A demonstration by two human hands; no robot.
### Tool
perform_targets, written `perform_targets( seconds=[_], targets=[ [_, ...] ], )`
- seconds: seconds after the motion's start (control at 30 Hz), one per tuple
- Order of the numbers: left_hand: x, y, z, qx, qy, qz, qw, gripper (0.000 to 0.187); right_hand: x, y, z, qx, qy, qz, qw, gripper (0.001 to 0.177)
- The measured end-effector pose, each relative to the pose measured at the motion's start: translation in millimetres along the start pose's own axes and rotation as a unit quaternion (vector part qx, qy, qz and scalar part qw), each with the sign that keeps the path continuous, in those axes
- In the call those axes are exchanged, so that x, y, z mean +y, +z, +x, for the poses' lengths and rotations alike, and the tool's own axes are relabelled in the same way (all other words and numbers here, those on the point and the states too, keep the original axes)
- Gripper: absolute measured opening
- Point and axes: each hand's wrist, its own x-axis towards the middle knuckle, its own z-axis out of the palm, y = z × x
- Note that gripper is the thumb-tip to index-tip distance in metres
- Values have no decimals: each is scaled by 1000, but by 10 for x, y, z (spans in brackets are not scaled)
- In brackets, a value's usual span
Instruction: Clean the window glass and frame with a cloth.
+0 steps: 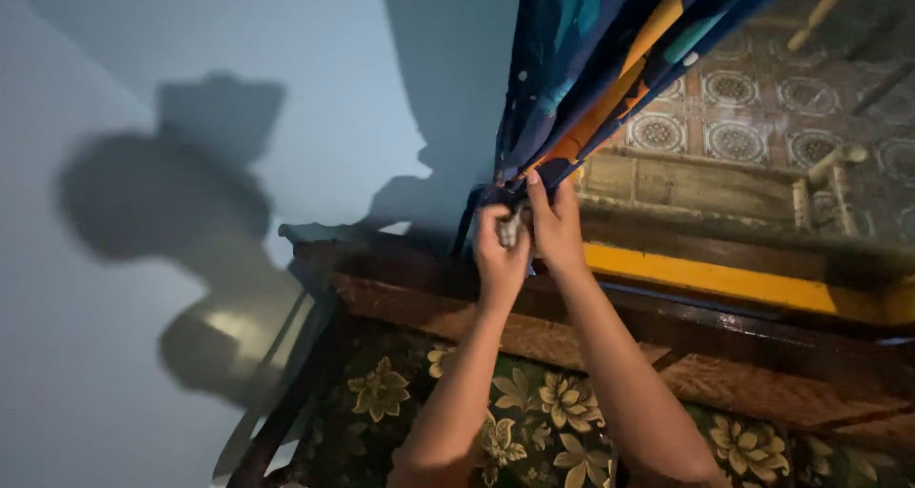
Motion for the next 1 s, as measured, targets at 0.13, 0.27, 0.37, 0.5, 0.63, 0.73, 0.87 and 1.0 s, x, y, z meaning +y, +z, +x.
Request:
perform_targets(
  seconds=[0.13, 0.27, 0.37, 0.5, 0.63, 0.73, 0.87, 1.0],
  targets=[
    [-670, 244, -214, -41, 50, 16, 998, 50, -53, -263, -109, -15, 12, 16, 1000, 25],
    [-610, 345, -226, -115, -8, -53, 992, 43, 80, -578, -228, -62, 39, 84, 994, 40],
    [-194, 341, -231, -149, -62, -18, 987, 55, 93, -733, -340, -47, 51, 37, 997, 55],
    [357, 361, -240, -241, -249, 73, 935, 61, 503, -1035, -568, -27, 27, -44, 998, 64],
    [178, 547, -455, -230, -183, -25, 955, 57, 539, -1223, -739, -8, 63, -22, 998, 67],
    [15, 727, -668, -170, 71, -125, 975, 30, 512, -1401, -792, 6, 54, -42, 998, 64],
    [-8, 889, -955, -225, -222, -144, 938, 28, 517, -1662, -909, 21, 41, -15, 999, 62],
    [144, 1041, -1187, -218, -283, -261, 897, 36, 10, -1971, -1122, 35, 63, 11, 997, 61]
  ],
)
